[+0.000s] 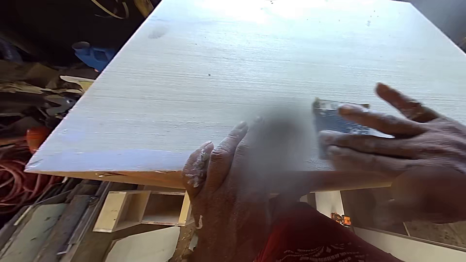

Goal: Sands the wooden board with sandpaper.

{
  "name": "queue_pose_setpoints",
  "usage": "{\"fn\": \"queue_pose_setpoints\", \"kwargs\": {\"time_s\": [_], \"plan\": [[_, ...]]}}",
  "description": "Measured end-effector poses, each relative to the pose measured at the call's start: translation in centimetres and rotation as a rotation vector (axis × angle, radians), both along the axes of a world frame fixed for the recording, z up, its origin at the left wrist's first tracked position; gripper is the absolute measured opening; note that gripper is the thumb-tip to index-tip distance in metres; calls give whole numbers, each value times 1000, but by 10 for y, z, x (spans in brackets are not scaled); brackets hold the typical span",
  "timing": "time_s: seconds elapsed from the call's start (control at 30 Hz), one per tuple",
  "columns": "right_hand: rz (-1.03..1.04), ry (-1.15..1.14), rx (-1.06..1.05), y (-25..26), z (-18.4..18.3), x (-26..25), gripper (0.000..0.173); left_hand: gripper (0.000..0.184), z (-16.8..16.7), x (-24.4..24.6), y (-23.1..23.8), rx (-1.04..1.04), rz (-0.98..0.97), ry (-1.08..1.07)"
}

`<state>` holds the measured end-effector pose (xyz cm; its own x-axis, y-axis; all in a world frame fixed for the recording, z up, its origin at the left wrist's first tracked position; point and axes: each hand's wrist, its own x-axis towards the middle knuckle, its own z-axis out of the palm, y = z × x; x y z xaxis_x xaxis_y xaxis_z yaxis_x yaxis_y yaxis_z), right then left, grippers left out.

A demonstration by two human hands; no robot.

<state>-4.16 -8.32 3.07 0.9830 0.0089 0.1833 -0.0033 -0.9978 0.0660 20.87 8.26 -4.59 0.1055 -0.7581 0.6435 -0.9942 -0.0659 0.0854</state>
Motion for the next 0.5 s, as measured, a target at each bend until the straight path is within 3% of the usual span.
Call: {"fn": "queue_pose_setpoints", "kwargs": {"time_s": [0.1, 0.3, 0.5], "plan": [[-61, 26, -1, -2, 1, -23, 76, 79, 0, -1, -1, -5, 3, 2], [46, 9, 11, 4, 1, 26, 74, 78, 0, -1, 1, 7, 18, 10], [-103, 25, 27, -9, -2, -51, 75, 79, 0, 1, 0, 0, -9, -2]]}}
